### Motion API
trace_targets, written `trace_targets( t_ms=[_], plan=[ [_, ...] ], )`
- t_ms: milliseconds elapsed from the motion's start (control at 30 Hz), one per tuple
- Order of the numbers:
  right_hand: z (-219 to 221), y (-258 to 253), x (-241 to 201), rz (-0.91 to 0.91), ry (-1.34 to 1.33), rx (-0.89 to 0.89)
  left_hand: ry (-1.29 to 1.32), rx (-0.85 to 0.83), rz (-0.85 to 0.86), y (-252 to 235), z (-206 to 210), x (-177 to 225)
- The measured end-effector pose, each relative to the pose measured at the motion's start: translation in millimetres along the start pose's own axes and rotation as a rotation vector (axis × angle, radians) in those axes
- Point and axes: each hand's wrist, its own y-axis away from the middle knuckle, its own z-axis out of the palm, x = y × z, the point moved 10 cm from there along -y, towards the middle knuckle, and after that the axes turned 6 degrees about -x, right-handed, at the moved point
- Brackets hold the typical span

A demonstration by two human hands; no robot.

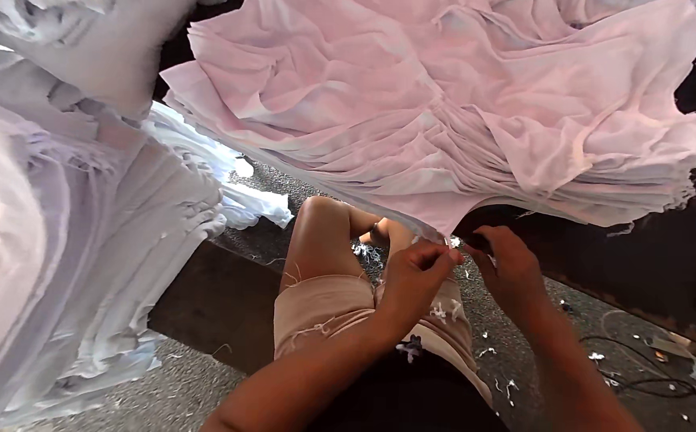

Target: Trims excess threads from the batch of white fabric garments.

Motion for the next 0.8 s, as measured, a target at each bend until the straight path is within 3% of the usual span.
trace_targets(
  t_ms=[200, 367, 533, 800],
  plan=[
    [6, -8, -24, -0.213, -0.029, 0.114, -0.001, 0.003, 0.023, -3, 2, 0],
    [-2, -36, -19, -0.208, -0.098, 0.097, -0.190, -0.036, 0.081, -2, -2, 7],
    [-8, -59, -13, -0.196, -0.172, 0.034, -0.142, 0.141, -0.121, -16, -35, 0],
    [-7, -49, -8, -0.107, -0.172, 0.027, -0.018, 0.031, -0.232, -32, -12, -11]
  ],
)
